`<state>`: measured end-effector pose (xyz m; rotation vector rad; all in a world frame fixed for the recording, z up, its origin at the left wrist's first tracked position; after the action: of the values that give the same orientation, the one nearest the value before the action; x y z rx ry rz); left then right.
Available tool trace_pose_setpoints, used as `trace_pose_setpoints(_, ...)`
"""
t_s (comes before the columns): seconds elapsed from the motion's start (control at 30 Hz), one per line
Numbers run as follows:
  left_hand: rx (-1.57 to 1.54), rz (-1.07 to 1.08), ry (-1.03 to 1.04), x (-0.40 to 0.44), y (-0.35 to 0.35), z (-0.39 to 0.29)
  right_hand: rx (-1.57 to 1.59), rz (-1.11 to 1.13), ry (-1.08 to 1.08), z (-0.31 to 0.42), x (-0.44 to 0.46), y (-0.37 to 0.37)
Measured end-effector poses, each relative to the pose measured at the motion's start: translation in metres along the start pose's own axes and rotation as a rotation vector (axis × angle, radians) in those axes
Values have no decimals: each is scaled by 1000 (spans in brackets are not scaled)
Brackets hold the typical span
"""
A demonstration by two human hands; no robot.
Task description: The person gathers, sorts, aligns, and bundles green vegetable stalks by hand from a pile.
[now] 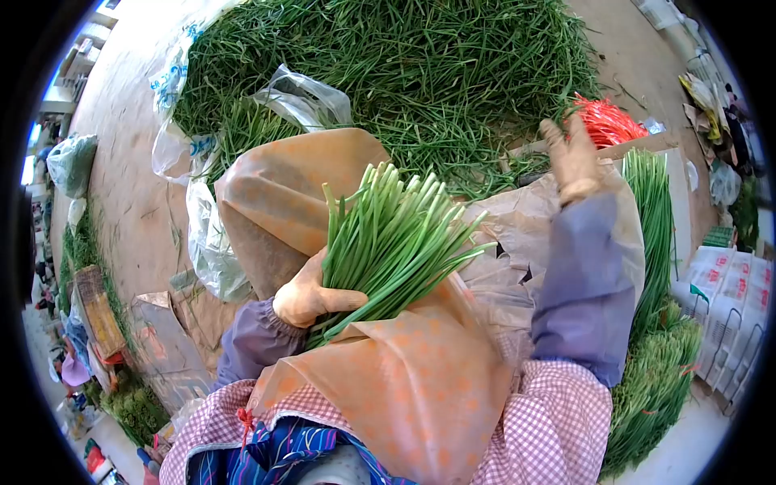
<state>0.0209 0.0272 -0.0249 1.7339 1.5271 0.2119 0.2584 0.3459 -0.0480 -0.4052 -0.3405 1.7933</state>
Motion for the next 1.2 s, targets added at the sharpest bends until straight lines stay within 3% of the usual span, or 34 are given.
trace_pose_setpoints(0.03,4,15,16,-1,0,-1,-171,24,-11,-10,-15,6)
trace_pose_setpoints(0.1,-31,17,-2,-2,1,-3,424,412,188,-27,-60,37)
trace_pose_setpoints(0.17,-56,24,18,-1,3,-5,816,694,343,-3,-127,68)
trace_pose_setpoints(0.23,-31,17,25,-1,7,-7,1050,721,251,25,-167,91)
trace_pose_setpoints(0.33,6,51,21,-2,14,-13,1176,524,284,50,-193,116)
trace_pose_setpoints(0.43,130,90,8,-2,20,-16,1195,570,249,64,-177,138)
trace_pose_setpoints(0.53,347,112,43,-4,17,-26,1430,708,273,93,-164,160)
trace_pose_setpoints(0.7,56,120,29,-10,15,-50,1373,655,250,89,-154,174)
trace_pose_setpoints(0.87,81,46,-23,-6,12,-62,1494,662,326,93,-164,179)
trace_pose_setpoints(1.0,318,-136,-146,-1,-18,-50,1504,701,285,94,-165,180)
trace_pose_setpoints(1.1,809,-168,-262,2,-5,-69,1488,700,307,98,-167,179)
trace_pose_setpoints(1.2,1043,13,-184,16,3,-76,1572,719,317,105,-165,181)
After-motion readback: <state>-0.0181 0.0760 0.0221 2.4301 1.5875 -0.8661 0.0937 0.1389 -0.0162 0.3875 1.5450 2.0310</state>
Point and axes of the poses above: each hand's wrist, its own x-axis towards the middle knuckle, its own y-axis out of the palm, z = x × y, the point moved 6 cm from there along x, towards the middle knuckle, and after that the axes turned 5 degrees about z, right-handed, at the moved point
